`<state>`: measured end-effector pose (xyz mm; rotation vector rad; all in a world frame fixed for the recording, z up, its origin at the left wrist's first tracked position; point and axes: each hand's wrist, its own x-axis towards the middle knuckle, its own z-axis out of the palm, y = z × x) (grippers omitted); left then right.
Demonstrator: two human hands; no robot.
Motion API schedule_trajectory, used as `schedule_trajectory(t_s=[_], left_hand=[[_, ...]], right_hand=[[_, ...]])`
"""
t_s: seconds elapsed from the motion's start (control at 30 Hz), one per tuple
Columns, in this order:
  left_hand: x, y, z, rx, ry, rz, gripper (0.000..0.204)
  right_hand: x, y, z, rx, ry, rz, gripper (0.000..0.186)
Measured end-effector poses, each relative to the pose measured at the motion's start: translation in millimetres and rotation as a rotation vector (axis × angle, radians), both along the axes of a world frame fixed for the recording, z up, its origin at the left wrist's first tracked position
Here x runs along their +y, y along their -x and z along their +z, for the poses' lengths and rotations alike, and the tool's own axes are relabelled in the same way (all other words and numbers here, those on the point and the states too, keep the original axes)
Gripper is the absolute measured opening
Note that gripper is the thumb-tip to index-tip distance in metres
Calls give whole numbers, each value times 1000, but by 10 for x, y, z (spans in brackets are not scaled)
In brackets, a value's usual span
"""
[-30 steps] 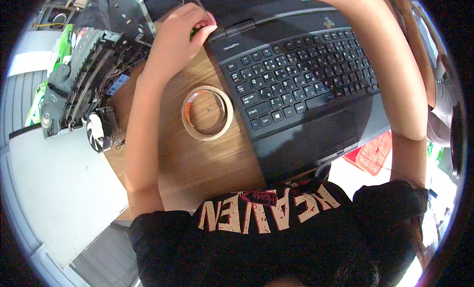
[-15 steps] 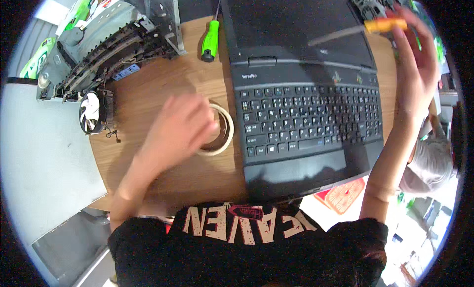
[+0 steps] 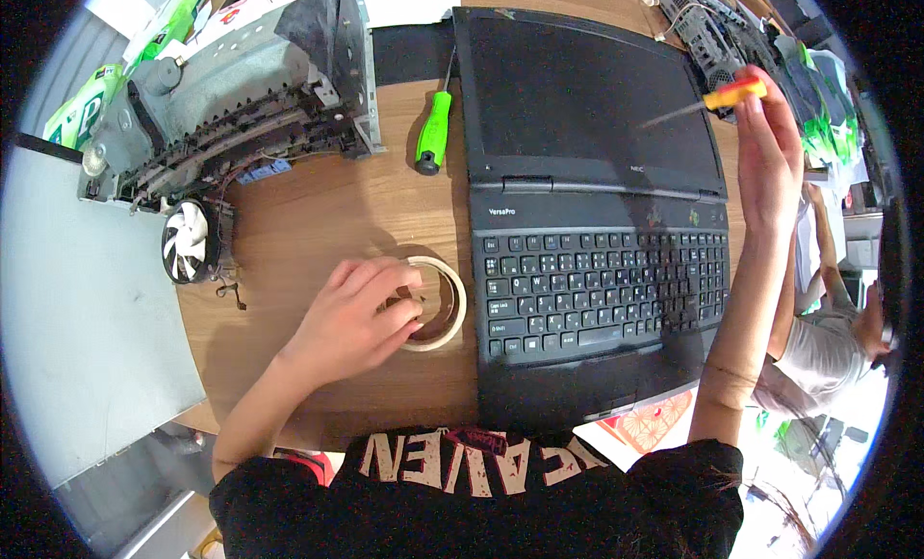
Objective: The person disassembles a laptop by removing the outer casing and prying off the bezel around the screen using a screwdriver and by hand.
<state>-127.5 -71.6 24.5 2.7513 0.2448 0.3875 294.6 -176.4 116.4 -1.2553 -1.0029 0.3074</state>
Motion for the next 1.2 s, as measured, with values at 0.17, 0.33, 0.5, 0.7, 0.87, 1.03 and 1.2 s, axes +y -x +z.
schedule_trajectory(t_s=[0.17, 0.33, 0.5, 0.7, 0.87, 1.03, 1.2], left_hand=[[78, -25, 91, 56, 34, -70, 22], [238, -330, 263, -173, 184, 37, 43], [707, -1509, -76, -620, 644, 387, 63], [1265, -2056, -392, -532, 1023, 596, 75], [1417, -2108, -276, -548, 1188, 571, 69], [1507, -2145, -349, -533, 1215, 504, 64], [1604, -2149, -451, -580, 1259, 384, 57]], right_hand=[[628, 133, 38, -75, 85, 59, 27], [1538, 236, -116, 94, 33, 112, 18], [2260, 107, -411, -23, -3, 88, 20], [2507, 73, -553, -286, -46, -35, 22], [2499, 99, -562, -377, 64, -94, 18], [2508, 83, -562, -299, -12, 38, 15], [2481, 116, -464, -333, 46, 108, 16]])
